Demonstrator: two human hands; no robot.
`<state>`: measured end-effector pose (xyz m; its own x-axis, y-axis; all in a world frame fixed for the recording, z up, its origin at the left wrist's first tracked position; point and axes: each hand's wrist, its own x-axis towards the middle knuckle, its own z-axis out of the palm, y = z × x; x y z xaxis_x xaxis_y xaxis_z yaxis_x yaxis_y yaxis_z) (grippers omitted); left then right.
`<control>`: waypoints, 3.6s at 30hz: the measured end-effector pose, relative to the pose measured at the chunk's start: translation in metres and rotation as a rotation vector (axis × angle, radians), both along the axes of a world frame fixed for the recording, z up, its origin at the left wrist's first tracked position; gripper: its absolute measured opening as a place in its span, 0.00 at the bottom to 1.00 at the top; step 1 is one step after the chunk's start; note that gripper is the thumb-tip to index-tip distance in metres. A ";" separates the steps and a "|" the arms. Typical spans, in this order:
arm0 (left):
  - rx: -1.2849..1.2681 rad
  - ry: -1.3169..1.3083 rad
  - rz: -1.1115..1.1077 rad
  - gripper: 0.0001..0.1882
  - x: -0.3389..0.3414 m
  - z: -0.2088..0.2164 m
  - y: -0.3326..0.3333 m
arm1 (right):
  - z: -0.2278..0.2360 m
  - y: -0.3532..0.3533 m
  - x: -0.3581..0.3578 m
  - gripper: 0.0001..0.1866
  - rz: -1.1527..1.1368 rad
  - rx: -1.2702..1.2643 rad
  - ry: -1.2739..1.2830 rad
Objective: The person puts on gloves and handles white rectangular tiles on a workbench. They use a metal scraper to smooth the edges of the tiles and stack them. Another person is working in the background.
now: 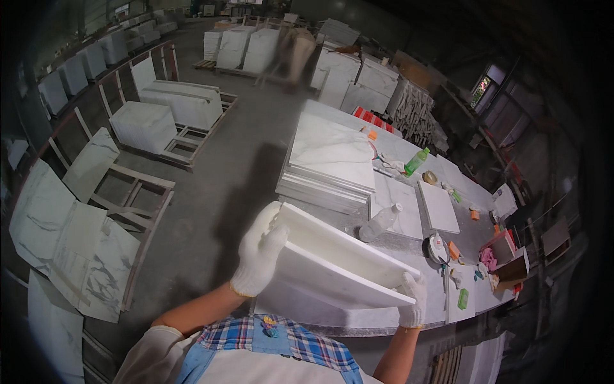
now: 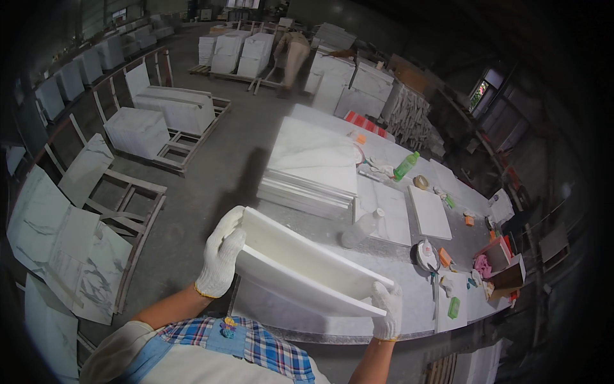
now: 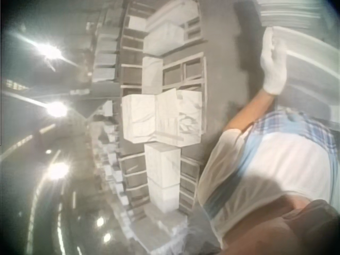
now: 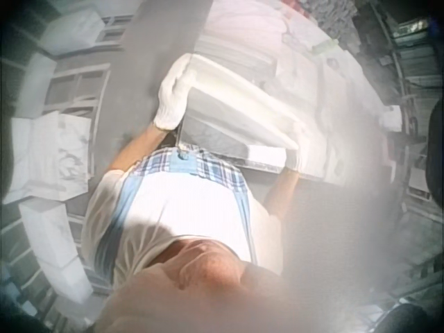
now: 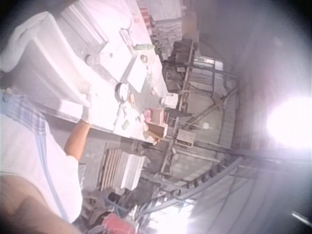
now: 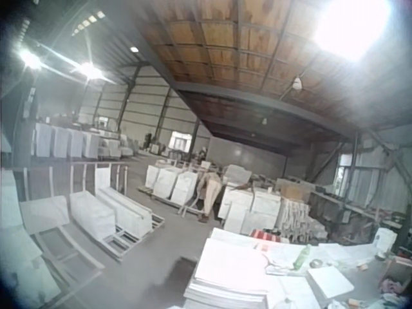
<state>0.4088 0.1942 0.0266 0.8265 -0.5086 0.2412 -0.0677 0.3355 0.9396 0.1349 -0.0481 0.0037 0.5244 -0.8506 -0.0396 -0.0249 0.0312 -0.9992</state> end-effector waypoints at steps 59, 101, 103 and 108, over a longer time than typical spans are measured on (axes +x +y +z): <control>0.105 -0.115 0.129 0.24 -0.008 -0.009 0.015 | 0.120 0.023 0.142 0.10 1.104 -1.358 0.525; 0.199 0.307 0.027 0.20 0.059 -0.092 -0.064 | 0.145 0.135 -0.184 0.19 -0.262 -0.331 1.028; 0.329 0.305 0.076 0.21 0.066 -0.092 -0.061 | 0.141 0.138 -0.186 0.19 -0.247 -0.332 1.047; 0.297 0.544 0.048 0.24 0.083 -0.110 -0.049 | 0.135 0.143 -0.185 0.18 -0.232 -0.325 1.070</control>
<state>0.4923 0.1453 -0.0833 0.8151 -0.4484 -0.3668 0.4383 0.0633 0.8966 -0.0497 0.0948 0.1384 0.1829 -0.9742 -0.1320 -0.8958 -0.1098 -0.4308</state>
